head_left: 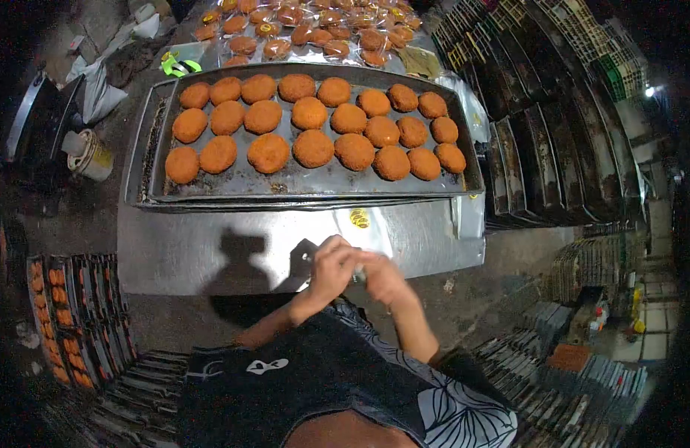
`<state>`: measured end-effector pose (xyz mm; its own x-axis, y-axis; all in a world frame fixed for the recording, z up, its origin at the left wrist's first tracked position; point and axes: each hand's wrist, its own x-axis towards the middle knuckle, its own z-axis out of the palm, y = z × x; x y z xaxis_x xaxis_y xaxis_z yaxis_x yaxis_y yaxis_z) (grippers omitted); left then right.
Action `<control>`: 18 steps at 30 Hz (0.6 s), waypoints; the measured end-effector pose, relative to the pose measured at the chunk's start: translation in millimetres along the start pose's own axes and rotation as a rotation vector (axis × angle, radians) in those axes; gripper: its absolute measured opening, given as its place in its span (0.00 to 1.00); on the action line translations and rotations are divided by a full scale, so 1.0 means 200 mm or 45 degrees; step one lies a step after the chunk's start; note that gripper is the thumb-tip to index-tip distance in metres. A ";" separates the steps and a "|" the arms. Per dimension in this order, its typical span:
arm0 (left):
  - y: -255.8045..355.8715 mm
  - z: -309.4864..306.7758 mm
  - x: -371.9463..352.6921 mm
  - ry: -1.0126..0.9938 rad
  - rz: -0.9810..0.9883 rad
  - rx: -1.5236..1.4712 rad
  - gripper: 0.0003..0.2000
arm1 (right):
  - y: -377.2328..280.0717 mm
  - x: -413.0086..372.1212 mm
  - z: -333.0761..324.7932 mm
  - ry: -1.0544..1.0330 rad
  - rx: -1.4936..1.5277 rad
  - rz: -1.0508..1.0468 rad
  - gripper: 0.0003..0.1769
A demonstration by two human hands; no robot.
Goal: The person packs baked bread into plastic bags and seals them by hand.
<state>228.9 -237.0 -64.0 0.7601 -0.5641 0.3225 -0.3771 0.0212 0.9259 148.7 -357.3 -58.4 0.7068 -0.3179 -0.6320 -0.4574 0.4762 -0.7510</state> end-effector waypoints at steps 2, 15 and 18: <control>0.10 -0.04 0.02 0.033 0.563 0.150 0.08 | -0.14 0.14 -0.02 -0.306 0.438 -0.023 0.17; 0.04 -0.50 -0.03 0.236 -0.035 0.075 0.06 | -0.17 -0.08 0.57 -0.294 -0.475 -0.327 0.18; 0.06 -0.46 -0.07 0.103 0.239 0.202 0.09 | -0.18 0.00 0.59 -0.270 0.554 0.135 0.23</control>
<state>262.2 -152.4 -39.9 0.7065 -0.4943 0.5065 -0.5890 -0.0139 0.8080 228.5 -276.8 -8.6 0.7832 -0.0969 -0.6142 -0.2972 0.8092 -0.5068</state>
